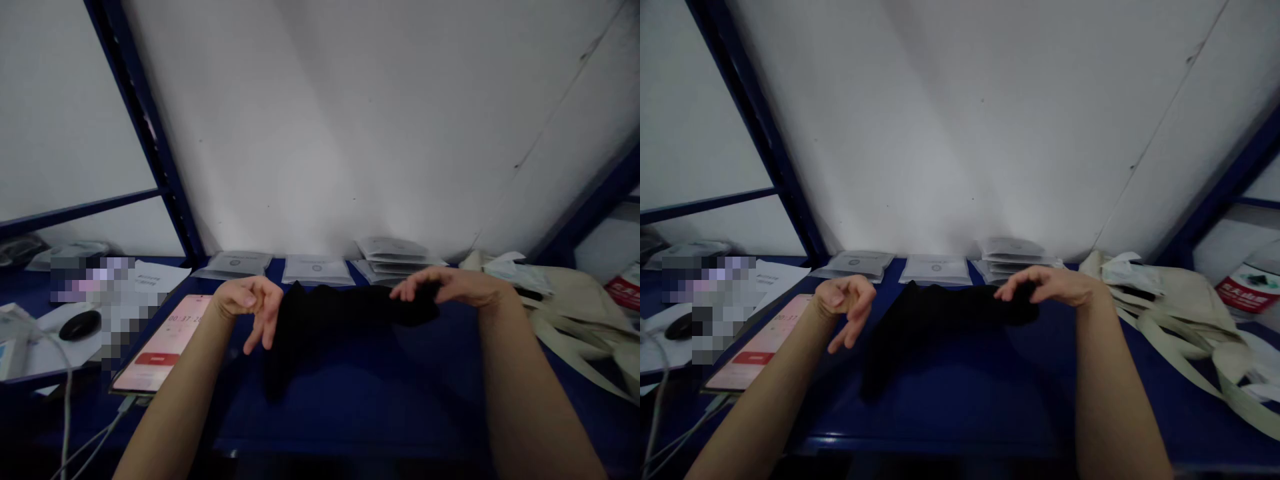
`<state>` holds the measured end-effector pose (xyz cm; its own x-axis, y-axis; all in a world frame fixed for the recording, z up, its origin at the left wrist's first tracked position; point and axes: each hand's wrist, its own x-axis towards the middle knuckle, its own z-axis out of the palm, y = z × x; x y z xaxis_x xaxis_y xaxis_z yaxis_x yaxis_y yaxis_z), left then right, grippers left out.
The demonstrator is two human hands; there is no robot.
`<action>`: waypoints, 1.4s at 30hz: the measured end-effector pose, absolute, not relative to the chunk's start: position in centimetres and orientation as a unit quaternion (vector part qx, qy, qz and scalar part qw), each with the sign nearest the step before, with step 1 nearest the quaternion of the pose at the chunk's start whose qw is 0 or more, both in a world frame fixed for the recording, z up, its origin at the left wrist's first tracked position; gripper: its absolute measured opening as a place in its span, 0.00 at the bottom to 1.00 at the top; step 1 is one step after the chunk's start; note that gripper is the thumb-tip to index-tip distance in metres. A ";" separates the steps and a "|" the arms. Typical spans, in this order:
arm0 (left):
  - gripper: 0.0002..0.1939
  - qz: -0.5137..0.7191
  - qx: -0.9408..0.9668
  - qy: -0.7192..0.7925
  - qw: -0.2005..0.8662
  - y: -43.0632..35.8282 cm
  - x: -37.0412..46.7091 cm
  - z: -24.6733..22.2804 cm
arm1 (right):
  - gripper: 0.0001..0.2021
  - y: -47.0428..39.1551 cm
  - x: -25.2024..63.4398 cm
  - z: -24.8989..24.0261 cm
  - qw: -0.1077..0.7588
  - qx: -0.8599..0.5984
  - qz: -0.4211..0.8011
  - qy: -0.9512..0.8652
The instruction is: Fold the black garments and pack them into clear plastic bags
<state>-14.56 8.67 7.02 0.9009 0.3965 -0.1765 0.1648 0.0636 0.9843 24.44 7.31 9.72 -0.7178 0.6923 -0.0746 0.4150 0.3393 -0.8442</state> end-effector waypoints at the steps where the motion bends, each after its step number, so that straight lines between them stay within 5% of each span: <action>1: 0.24 0.065 0.682 0.193 0.702 8.7 -14.1 7.1 | 0.20 7.2 25.4 9.4 0.146 -0.341 0.483 -0.793; 3: 0.20 0.104 0.689 0.214 0.685 8.8 -12.7 7.1 | 0.27 7.1 26.4 8.9 0.171 -0.340 0.509 -0.772; 6: 0.10 0.178 0.719 0.331 0.585 9.3 -10.4 6.3 | 0.24 7.3 25.3 8.5 0.206 -0.398 0.507 -0.736; 10: 0.09 0.115 0.791 0.484 0.355 9.9 -8.7 4.3 | 0.21 8.4 20.6 8.0 0.088 -0.485 0.490 -0.719; 15: 0.15 0.062 0.857 0.481 0.173 9.8 -8.4 3.0 | 0.15 9.9 14.8 5.2 0.011 -0.512 0.402 -0.759; 18: 0.19 0.036 0.855 0.499 0.135 9.7 -8.6 3.0 | 0.09 9.4 13.8 5.2 -0.010 -0.466 0.415 -0.781; 22: 0.16 0.008 0.807 0.585 0.084 9.4 -8.6 3.4 | 0.17 7.4 15.4 8.5 -0.155 -0.267 0.560 -0.769; 25: 0.20 0.011 0.745 0.664 0.067 9.1 -8.3 3.6 | 0.24 6.4 16.7 10.6 -0.150 -0.227 0.600 -0.752; 29: 0.27 0.033 0.680 0.727 0.093 9.0 -8.2 3.8 | 0.24 6.9 16.8 9.4 -0.097 -0.405 0.544 -0.729; 33: 0.23 0.023 0.684 0.721 0.110 9.5 -8.5 3.6 | 0.17 8.3 15.6 6.4 -0.194 -0.624 0.388 -0.650; 42: 0.17 -0.004 0.684 0.718 0.124 10.7 -9.6 2.8 | 0.15 9.0 14.8 5.3 -0.204 -0.664 0.326 -0.641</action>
